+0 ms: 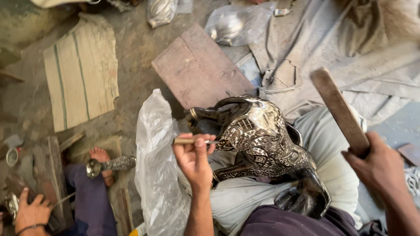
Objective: The person uses a hammer and a metal chisel to engrave decorative patterns onto a silver-colored metal object shaped like an elephant. The person holds the object steady with one hand while striking the chisel with the other.
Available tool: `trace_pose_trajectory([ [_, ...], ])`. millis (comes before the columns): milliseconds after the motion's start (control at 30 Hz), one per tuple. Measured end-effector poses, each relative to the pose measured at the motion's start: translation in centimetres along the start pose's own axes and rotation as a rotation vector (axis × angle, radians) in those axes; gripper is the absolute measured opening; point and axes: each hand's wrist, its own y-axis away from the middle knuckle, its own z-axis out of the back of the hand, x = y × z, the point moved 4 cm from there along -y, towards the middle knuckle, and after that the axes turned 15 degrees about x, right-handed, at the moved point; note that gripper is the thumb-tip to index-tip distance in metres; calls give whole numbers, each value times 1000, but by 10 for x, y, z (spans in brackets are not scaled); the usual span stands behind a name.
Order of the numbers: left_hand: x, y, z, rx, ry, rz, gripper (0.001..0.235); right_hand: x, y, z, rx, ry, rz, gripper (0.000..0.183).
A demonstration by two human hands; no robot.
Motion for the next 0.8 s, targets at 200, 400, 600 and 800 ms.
trace_pose_trajectory([
  [200, 19, 55, 27, -148, -40, 185, 28, -53, -55, -86, 277, -110, -93, 58],
  [400, 32, 63, 19, -208, 101, 293, 29, -68, -87, -91, 352, -120, -181, 54],
  [600, 23, 41, 1, -104, 155, 189, 25, -65, -83, -88, 315, -86, -133, 51],
  [800, 16, 31, 4, -144, 210, 144, 32, -61, -77, -86, 254, -66, -99, 47],
])
